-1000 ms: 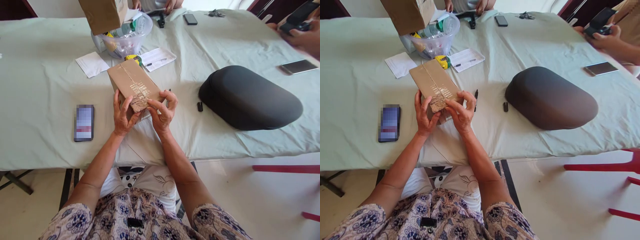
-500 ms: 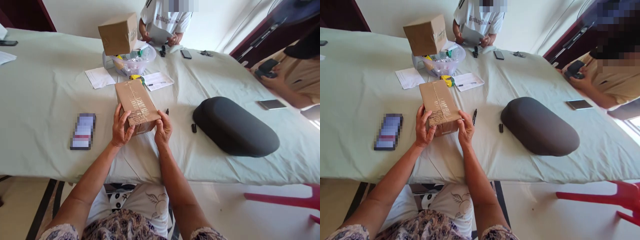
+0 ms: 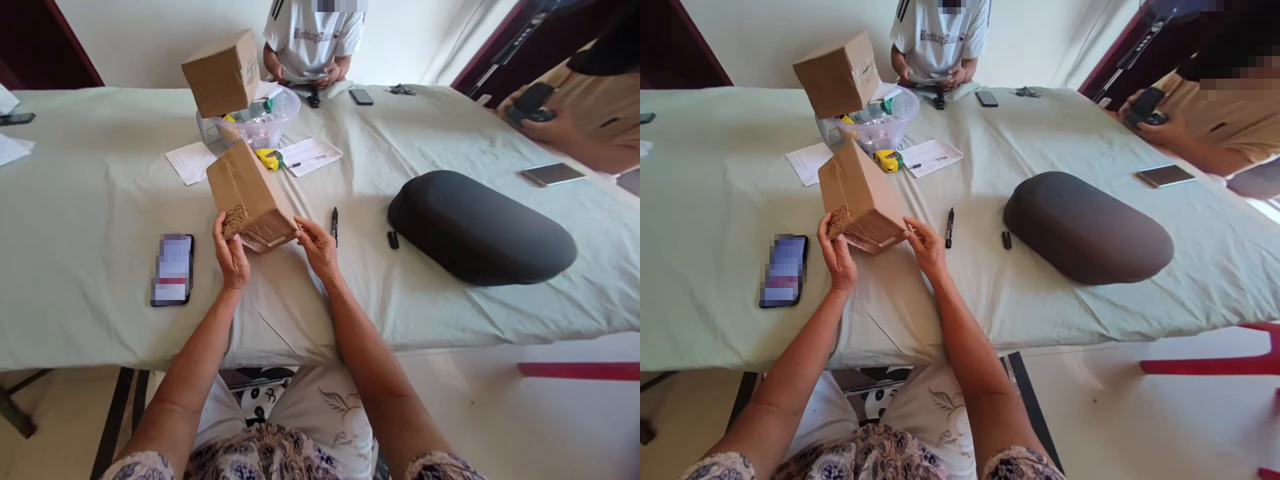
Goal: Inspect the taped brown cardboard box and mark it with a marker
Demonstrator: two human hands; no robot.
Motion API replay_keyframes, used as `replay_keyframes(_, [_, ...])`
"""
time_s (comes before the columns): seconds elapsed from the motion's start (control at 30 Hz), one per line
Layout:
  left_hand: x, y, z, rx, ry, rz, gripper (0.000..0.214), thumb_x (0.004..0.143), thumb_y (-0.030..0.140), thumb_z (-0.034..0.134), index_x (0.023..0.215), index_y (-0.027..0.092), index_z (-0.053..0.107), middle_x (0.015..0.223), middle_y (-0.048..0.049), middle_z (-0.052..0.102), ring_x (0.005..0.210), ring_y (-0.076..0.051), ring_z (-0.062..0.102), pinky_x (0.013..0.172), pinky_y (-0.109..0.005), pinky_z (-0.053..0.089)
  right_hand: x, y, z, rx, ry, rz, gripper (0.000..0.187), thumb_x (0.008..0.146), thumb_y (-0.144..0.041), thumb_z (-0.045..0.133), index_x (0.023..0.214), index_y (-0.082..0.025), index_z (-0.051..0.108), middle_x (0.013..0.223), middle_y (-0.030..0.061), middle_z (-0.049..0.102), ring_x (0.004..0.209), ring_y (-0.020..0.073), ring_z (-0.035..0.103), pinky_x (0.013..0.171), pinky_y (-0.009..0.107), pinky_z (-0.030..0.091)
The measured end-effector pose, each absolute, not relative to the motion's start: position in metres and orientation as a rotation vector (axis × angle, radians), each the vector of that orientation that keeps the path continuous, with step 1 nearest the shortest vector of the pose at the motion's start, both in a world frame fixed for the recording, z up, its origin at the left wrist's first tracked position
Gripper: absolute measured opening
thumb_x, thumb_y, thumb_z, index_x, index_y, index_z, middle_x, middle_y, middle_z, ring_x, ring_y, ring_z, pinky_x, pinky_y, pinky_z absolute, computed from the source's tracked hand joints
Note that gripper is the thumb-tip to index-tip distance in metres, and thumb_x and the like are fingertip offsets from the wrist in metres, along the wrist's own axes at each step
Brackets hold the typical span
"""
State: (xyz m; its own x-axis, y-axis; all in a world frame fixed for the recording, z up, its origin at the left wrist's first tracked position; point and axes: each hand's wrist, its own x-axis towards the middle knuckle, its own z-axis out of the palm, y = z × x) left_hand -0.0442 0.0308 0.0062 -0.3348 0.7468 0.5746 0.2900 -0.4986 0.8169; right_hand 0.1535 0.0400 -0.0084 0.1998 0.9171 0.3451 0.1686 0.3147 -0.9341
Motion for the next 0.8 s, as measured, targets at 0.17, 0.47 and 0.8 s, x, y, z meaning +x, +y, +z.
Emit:
replay_keyframes(0.17, [-0.045,0.034,-0.004,1.209,1.212,1.701,0.066,0.097,0.064,0.038,0.151,0.026,0.038,0.154,-0.0165,0.050,0.129,-0.029,0.062,0.083,-0.038,0.063,0.153,0.037,0.002,-1.005,-1.206,0.580,0.041,0.082,-0.060,0.073,0.108,-0.029,0.077,0.094,0.0016,0.070,0.072,0.0118,0.060,0.072,0.031,0.056])
replay_keyframes(0.47, [-0.049,0.030,0.003,1.388,1.376,1.570,0.068,0.086,0.070,0.058,0.128,0.017,0.062,0.133,-0.0181,0.067,0.127,-0.031,0.062,0.112,-0.047,0.047,0.156,0.031,0.004,-1.021,-1.242,0.358,0.030,0.086,-0.054,0.070,0.102,-0.029,0.077,0.093,0.0022,0.065,0.077,0.0136,0.062,0.066,0.028,0.054])
replay_keyframes(0.8, [-0.053,0.023,0.020,1.344,1.427,1.581,0.080,0.079,0.089,0.049,0.111,0.017,0.060,0.122,-0.0173,0.069,0.121,-0.031,0.063,0.106,-0.043,0.047,0.143,0.019,0.014,-0.927,-1.523,0.274,0.027,0.090,-0.053,0.069,0.099,-0.029,0.077,0.082,0.0011,0.065,0.072,0.0150,0.060,0.070,0.033,0.057])
